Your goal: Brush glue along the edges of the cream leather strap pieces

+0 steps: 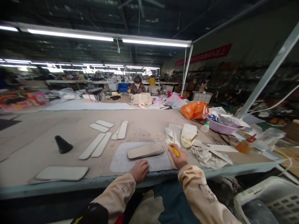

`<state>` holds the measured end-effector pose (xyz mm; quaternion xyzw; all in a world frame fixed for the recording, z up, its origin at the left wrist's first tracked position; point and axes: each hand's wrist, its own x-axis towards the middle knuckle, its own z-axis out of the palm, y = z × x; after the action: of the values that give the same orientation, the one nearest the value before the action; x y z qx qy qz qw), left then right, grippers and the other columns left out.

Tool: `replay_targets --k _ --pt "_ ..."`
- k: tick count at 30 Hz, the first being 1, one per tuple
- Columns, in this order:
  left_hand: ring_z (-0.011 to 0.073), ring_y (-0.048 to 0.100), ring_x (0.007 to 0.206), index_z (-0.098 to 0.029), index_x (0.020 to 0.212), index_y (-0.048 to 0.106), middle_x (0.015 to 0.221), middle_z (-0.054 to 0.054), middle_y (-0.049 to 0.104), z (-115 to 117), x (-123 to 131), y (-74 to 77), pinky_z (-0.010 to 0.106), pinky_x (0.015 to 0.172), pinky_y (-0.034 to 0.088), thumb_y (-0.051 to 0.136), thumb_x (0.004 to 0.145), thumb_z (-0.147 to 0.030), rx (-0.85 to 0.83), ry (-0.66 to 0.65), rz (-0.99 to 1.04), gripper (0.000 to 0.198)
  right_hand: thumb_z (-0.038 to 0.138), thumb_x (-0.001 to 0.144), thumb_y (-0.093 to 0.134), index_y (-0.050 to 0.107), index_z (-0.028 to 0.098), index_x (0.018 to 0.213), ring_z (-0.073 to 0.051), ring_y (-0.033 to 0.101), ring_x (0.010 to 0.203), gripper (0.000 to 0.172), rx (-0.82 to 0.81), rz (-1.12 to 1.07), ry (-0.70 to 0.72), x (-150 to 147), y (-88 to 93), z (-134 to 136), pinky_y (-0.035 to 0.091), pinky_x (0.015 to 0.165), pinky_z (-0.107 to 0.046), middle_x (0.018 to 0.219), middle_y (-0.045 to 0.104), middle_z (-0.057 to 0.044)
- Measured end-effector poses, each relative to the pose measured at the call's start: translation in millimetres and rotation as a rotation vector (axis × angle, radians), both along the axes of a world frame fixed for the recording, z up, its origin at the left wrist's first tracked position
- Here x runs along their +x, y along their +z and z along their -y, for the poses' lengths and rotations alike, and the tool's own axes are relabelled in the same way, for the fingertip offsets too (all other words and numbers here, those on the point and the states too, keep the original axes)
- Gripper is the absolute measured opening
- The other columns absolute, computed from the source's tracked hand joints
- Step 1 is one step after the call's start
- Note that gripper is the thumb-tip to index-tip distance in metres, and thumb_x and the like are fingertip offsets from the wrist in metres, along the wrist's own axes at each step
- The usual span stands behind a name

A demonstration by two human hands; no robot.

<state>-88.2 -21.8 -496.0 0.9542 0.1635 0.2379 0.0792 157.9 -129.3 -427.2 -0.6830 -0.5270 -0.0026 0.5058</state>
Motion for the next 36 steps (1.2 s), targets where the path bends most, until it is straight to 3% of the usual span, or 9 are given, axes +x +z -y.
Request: replay_targets --k 3,6,8,10,13,18,23,30,36 --pt "0.025 0.047 0.12 -0.016 0.114 0.056 0.126 0.015 0.052 -6 -13 2.4 0.045 0.101 0.041 0.047 0.085 -0.029 -0.027 0.036 0.195 0.032 0.049 0.087 0.047 0.053 0.022 0.103 -0.019 0.062 0.07 0.032 0.081 -0.205 0.085 -19 17.3 -5 0.051 0.07 -0.031 0.072 0.062 -0.001" --pt "0.0294 0.025 0.137 -0.014 0.135 0.036 0.143 0.017 0.036 -27 -38 6.4 0.052 0.109 0.028 0.05 0.085 -0.036 -0.077 0.273 0.346 0.057 0.049 0.086 0.05 0.054 0.02 0.099 -0.018 0.057 0.062 0.032 0.143 -0.362 0.148 -30 18.7 -17 0.05 0.063 -0.031 0.065 0.057 0.0" --pt "0.0332 0.012 0.14 -0.01 0.143 0.017 0.149 0.021 0.022 -47 -53 9.0 0.056 0.111 0.022 0.055 0.081 -0.042 -0.178 0.443 0.341 0.079 0.051 0.084 0.052 0.055 0.019 0.095 -0.017 0.055 0.059 0.033 0.199 -0.473 0.154 -34 16.4 -29 0.049 0.06 -0.03 0.063 0.056 0.001" --pt "0.0357 0.011 0.14 -0.007 0.144 0.009 0.15 0.024 0.016 -67 -61 10.0 0.056 0.111 0.021 0.059 0.077 -0.045 -0.309 0.502 0.257 0.092 0.053 0.083 0.054 0.055 0.019 0.092 -0.015 0.054 0.057 0.035 0.244 -0.594 0.156 -34 14.7 -45 0.048 0.057 -0.029 0.062 0.056 0.001" --pt "0.0346 0.018 0.139 -0.006 0.145 0.007 0.151 0.025 0.015 -83 -55 7.0 0.053 0.112 0.022 0.059 0.077 -0.041 -0.453 0.434 0.134 0.093 0.054 0.082 0.054 0.055 0.018 0.089 -0.013 0.052 0.052 0.037 0.253 -0.723 0.183 -32 13.0 -69 0.045 0.051 -0.026 0.058 0.054 0.003" --pt "0.0311 0.013 0.14 -0.008 0.145 0.001 0.152 0.022 0.01 -82 -32 0.1 0.051 0.113 0.018 0.049 0.085 -0.038 -0.487 0.311 0.117 0.083 0.052 0.086 0.05 0.055 0.017 0.088 -0.01 0.047 0.047 0.035 0.227 -0.766 0.23 -31 7.5 -92 0.039 0.048 -0.023 0.052 0.05 0.005" --pt "0.0287 0.01 0.141 -0.015 0.146 0.002 0.154 0.017 0.008 -83 -42 3.9 0.05 0.115 0.017 0.051 0.086 -0.04 -0.481 0.325 0.196 0.082 0.05 0.087 0.047 0.054 0.018 0.086 -0.009 0.041 0.043 0.033 0.132 -0.791 0.326 -43 5.1 -99 0.032 0.044 -0.023 0.047 0.043 0.007" --pt "0.0321 0.029 0.135 -0.014 0.143 0.02 0.146 0.018 0.032 -91 -50 8.2 0.051 0.11 0.026 0.07 0.069 -0.048 -0.393 0.329 0.076 0.095 0.048 0.086 0.05 0.048 0.021 0.079 -0.009 0.036 0.04 0.028 -0.096 -0.808 0.389 -67 2.0 -112 0.027 0.041 -0.022 0.043 0.038 0.009" --pt "0.0279 0.041 0.126 -0.017 0.141 0.026 0.135 0.012 0.049 -98 -38 9.0 0.046 0.106 0.031 0.07 0.07 -0.043 -0.362 0.303 0.061 0.088 0.049 0.087 0.048 0.051 0.02 0.077 -0.01 0.038 0.042 0.031 -0.227 -0.695 0.397 -81 -2.2 -128 0.03 0.044 -0.023 0.043 0.04 0.008"
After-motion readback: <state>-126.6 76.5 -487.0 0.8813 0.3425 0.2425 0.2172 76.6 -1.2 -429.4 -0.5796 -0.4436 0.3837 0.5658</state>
